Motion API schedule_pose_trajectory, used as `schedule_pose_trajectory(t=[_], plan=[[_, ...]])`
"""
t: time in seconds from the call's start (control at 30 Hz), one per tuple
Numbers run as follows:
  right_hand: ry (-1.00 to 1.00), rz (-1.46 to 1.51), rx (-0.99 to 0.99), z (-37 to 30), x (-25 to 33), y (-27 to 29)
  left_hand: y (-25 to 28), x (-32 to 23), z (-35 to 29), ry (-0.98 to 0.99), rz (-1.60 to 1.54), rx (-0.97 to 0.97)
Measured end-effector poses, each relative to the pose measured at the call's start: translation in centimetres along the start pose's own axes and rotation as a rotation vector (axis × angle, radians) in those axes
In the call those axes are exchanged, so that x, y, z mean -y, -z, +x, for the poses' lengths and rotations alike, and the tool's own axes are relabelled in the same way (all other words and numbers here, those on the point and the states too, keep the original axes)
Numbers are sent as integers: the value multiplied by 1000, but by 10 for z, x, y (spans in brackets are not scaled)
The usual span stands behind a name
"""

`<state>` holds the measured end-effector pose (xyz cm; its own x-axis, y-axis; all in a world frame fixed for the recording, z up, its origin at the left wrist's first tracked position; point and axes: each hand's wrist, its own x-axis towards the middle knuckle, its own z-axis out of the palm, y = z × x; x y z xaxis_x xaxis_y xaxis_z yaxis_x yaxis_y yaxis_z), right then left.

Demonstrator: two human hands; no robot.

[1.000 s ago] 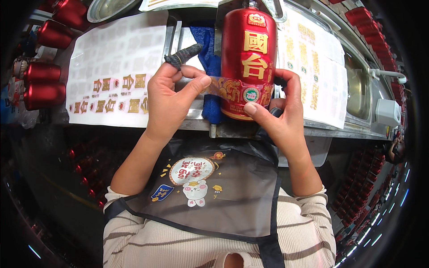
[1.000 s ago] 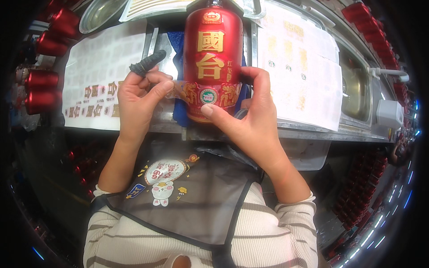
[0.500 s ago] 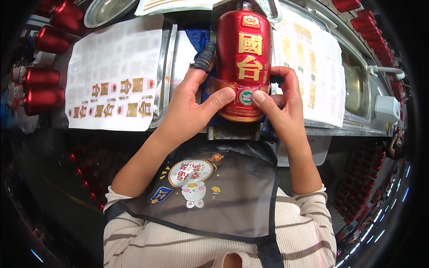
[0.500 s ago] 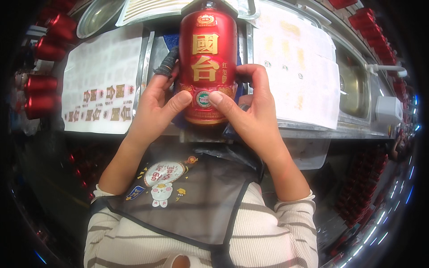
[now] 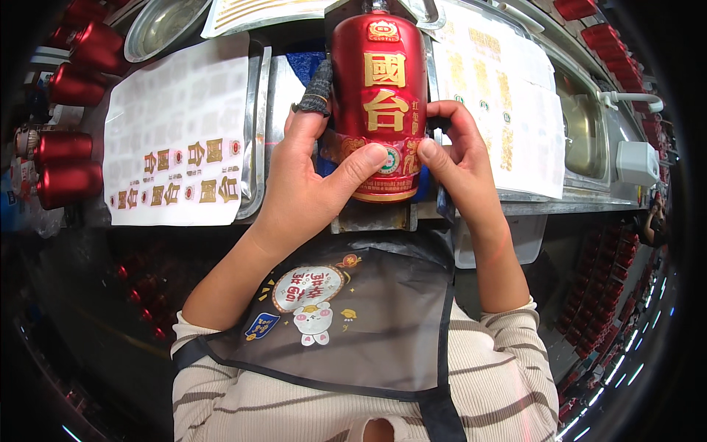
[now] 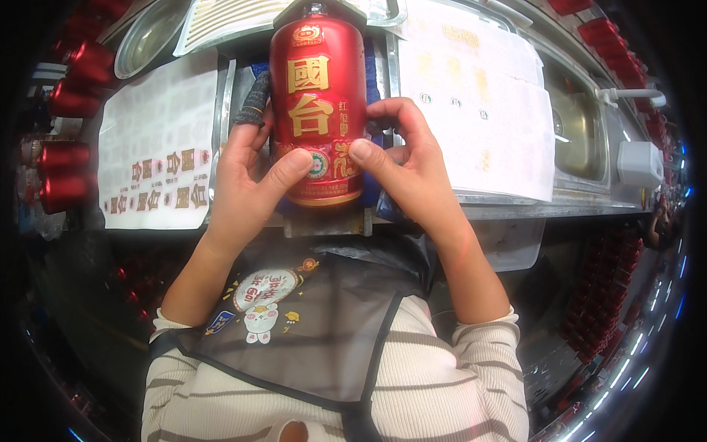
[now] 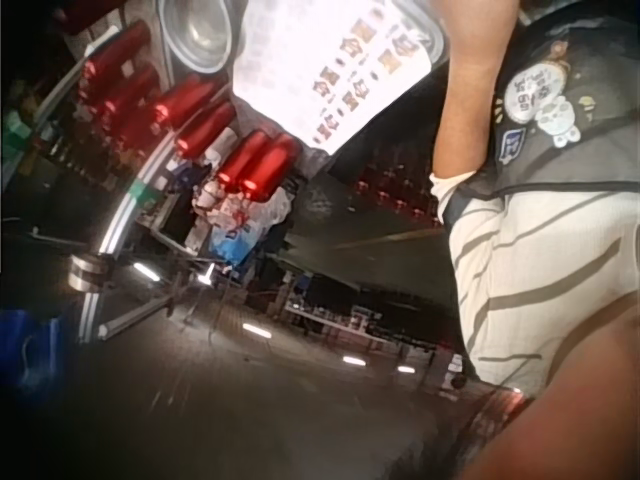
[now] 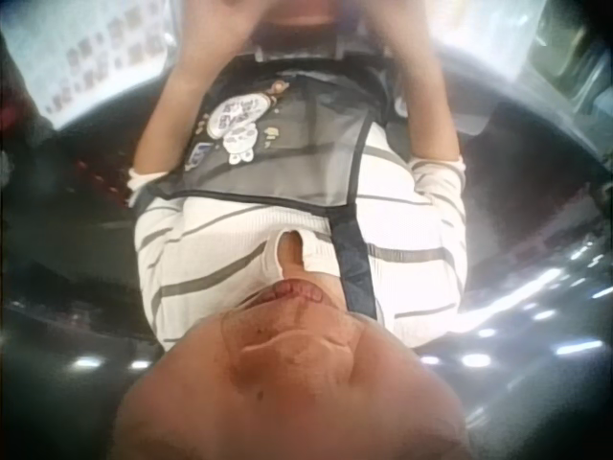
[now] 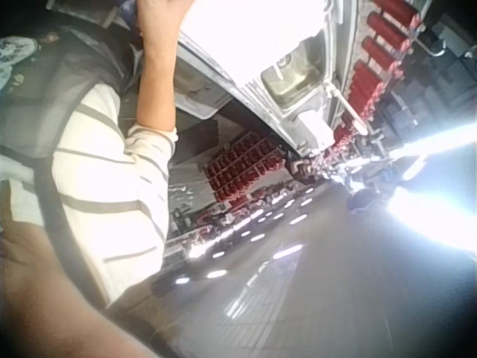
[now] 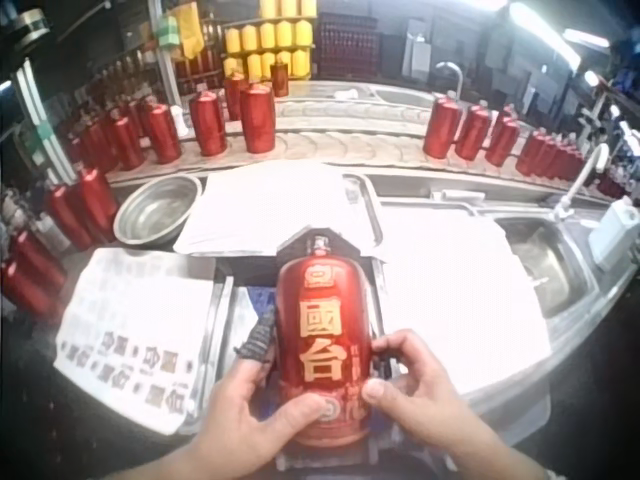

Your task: The person applies gold stickers to red cylindrical containers. They peel each sticker from a sheet, align it on the container, and smooth it with their fingers. The person repeats this process for multiple containers, placing finished ones aside.

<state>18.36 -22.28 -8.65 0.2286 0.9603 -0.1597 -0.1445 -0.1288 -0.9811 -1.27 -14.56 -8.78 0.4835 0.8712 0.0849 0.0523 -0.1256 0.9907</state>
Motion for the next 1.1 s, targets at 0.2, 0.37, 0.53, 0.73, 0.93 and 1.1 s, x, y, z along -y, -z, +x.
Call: schedule_pose_trajectory(t=[0.2, 0.37, 0.53, 0.73, 0.93, 1.1], plan=[[-71, 72, -18, -2, 1, 5, -1, -2, -1, 17, -60, 11], [-73, 28, 0, -8, 7, 11, -3, -7, 0, 28, -107, 24], [10, -105, -38, -10, 7, 11, -3, -10, 0, 40, -115, 44], [136, -320, -34, -8, 4, 14, -2, -11, 0, 93, -139, 74], [104, -265, -6, -6, 19, 11, -4, -9, 0, 69, -192, 54], [221, -442, 24, -4, 9, 22, -2, -8, 0, 50, -146, 65]])
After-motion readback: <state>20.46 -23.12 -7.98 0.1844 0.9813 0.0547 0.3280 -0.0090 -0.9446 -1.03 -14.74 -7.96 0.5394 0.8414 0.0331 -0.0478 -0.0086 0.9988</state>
